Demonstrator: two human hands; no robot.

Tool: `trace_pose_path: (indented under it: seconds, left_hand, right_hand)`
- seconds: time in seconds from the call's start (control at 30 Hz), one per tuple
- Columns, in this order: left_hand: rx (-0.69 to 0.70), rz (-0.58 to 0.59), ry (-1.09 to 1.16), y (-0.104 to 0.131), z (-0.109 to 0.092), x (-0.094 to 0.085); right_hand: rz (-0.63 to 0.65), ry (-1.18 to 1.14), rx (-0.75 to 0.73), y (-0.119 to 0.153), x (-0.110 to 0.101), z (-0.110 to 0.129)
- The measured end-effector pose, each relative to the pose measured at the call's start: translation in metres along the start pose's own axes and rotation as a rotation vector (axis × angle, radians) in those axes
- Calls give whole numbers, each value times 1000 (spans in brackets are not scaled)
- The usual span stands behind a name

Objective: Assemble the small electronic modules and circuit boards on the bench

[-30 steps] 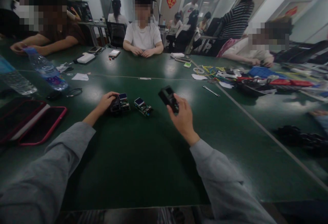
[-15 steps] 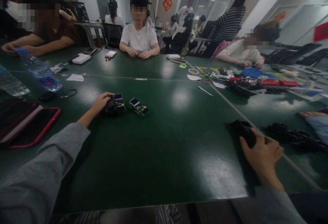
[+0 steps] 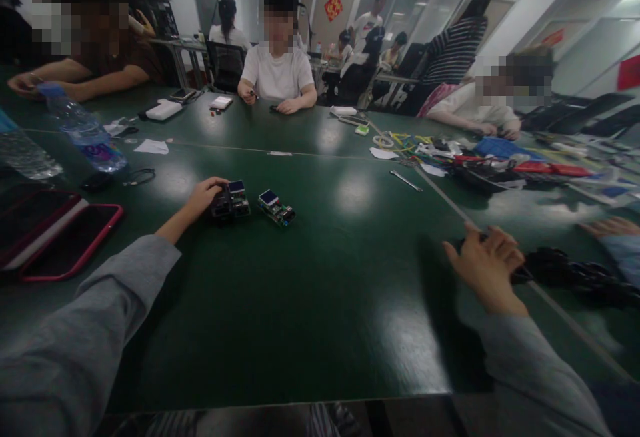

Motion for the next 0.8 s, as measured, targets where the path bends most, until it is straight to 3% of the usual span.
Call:
trace_pose_path:
  seconds: [0.1,0.23,0.3,0.37,0.43,0.53,0.8]
  left_hand:
    - [-12,2,4,-1,1,1]
    - [-27,7,15,-1,2,2]
    - [-32,14,26,-1,2,2]
    - [-22,19,30,0,0,2]
    - [-13,17,26,0,-2,2]
    - [-10,15,18,0,-3,3]
    - [-29,31,31,1,1,3]
  right_hand:
    - [63,-160,-150,13,8,104]
    - [84,-675,-252,35,-17,260]
    - [80,-869,-252,44,-36,316]
    - [131,-935,-306,53,-51,354]
    - [211,-919,-469,65,-61,379]
    - [310,-858,-710,81,-65,393]
    - [313,-831,-711,82,-62,390]
Point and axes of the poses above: each hand's wrist, its own y-axis away from the middle knuckle, its own x-axis out of the palm, z = x × y, the point moved 5 cm from there along -y, towards the middle knuckle, and after that the axes turned 13 degrees about -z, right-handed, at the moved point
